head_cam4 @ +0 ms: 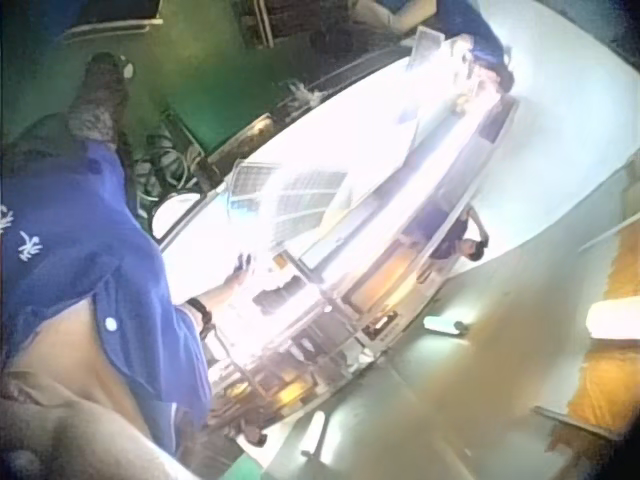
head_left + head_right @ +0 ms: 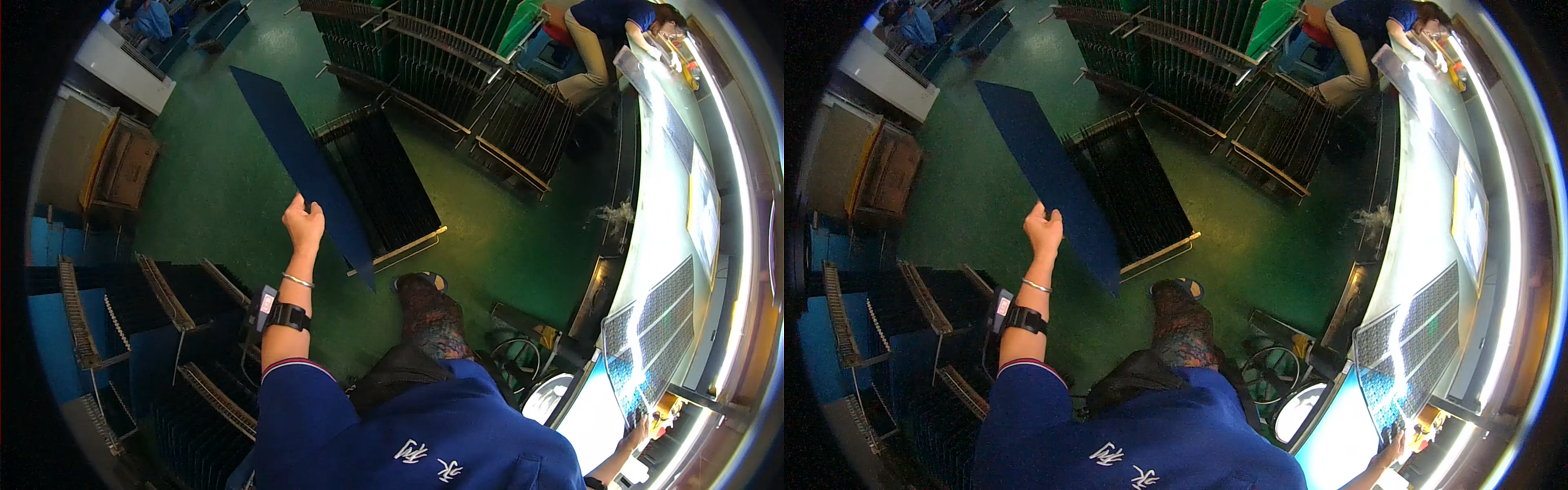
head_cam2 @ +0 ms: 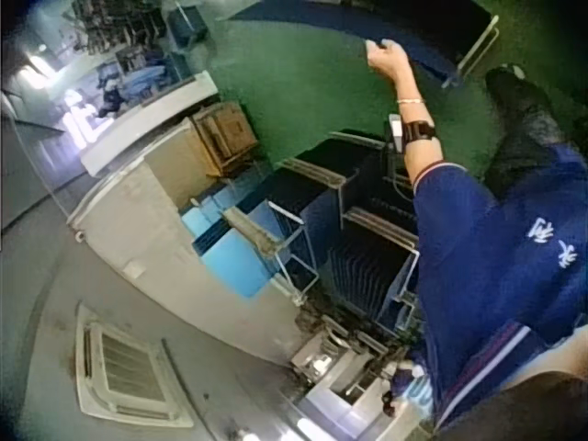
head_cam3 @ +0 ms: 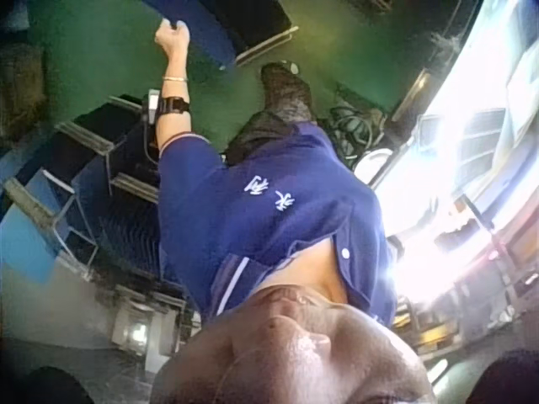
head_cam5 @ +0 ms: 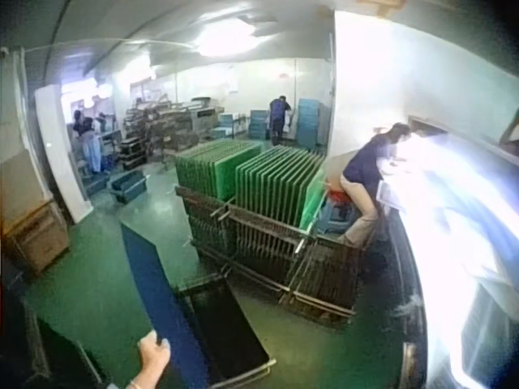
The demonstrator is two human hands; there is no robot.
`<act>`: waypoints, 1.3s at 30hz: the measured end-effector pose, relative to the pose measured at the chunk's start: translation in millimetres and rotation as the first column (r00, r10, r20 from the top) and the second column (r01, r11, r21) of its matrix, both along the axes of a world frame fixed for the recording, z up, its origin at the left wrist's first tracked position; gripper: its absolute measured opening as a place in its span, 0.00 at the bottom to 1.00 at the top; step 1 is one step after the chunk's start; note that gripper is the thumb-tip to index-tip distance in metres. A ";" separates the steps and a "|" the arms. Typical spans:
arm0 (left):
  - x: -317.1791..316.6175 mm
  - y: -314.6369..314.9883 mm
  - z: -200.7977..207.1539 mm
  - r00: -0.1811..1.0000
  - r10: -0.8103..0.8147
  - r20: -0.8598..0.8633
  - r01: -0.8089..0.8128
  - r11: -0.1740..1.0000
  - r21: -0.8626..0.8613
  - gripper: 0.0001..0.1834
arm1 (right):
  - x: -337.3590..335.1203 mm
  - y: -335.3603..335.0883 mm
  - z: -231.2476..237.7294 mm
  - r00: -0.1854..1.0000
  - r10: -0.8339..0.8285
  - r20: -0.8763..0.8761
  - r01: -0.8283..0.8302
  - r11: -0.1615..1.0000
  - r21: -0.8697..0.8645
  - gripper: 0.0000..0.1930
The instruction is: Placing and inspecting large glass or silicon panel components on an illuminated workstation table.
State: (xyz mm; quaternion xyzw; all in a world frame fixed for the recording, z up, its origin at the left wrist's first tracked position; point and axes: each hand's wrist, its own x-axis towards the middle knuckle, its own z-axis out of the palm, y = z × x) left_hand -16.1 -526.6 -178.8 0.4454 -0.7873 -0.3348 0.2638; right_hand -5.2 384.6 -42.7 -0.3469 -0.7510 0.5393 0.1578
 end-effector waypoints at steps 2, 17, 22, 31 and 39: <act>-2.7 5.0 -15.2 0.999 -0.030 -0.040 0.026 0.996 -0.084 0.16 | -1.0 -4.5 7.2 1.000 -0.001 0.017 0.000 0.996 0.087 0.19; -13.3 11.8 -121.7 1.000 0.001 -0.015 0.000 0.998 0.055 0.19 | -4.0 -65.5 62.0 0.972 -0.084 0.219 0.051 0.987 0.156 0.20; -16.0 10.1 -122.9 1.000 0.020 0.018 -0.022 0.993 0.113 0.15 | -7.3 -64.7 62.6 0.969 -0.087 0.231 0.056 0.989 0.138 0.20; -35.8 -19.0 -141.6 0.997 0.018 0.081 -0.024 0.997 0.071 0.14 | -3.0 -67.1 63.6 0.970 -0.089 0.228 0.035 0.973 0.229 0.19; -57.5 -62.4 -165.7 1.000 -0.010 0.022 0.005 0.980 0.200 0.16 | -1.3 -112.0 61.2 0.957 -0.141 0.252 0.087 0.973 0.215 0.19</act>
